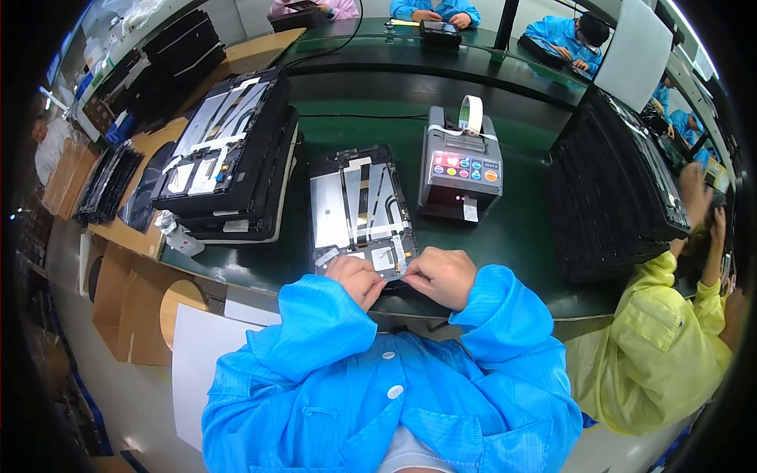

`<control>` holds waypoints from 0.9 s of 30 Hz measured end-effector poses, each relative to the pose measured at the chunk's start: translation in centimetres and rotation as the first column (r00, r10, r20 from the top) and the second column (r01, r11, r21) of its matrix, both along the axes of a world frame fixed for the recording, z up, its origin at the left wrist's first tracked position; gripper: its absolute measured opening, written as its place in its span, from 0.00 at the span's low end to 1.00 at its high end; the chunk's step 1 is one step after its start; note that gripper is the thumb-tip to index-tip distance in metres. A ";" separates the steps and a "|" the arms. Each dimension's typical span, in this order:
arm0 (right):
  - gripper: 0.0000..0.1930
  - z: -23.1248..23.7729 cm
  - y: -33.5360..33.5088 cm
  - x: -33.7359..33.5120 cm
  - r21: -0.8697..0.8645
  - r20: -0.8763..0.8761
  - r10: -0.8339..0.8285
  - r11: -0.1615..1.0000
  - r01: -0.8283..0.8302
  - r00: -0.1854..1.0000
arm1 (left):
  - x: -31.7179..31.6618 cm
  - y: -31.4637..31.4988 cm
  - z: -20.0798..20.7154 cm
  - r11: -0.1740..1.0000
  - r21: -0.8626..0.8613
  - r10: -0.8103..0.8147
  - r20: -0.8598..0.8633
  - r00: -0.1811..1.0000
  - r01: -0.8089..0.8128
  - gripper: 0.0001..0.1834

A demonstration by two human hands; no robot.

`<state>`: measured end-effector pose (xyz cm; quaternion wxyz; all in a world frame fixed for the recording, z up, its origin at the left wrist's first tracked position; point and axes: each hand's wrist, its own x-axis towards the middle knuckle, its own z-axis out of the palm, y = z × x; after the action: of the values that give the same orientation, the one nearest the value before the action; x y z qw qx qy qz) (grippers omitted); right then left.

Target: The person applies adhesive strips and electronic components to tablet housings on an assembly line. The adhesive strips are applied using a tape dispenser.

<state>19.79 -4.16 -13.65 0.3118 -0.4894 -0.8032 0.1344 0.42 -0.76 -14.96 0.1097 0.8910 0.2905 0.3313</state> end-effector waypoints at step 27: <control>0.13 -0.6 -0.7 0.5 0.074 -0.008 -0.079 0.994 0.079 0.997 | 0.1 -0.3 -0.1 0.994 0.105 -0.016 0.032 0.999 0.013 0.05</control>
<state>20.28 -4.84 -14.23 0.3366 -0.5088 -0.7869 0.0933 0.49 -1.10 -15.05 0.0699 0.8921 0.2644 0.3596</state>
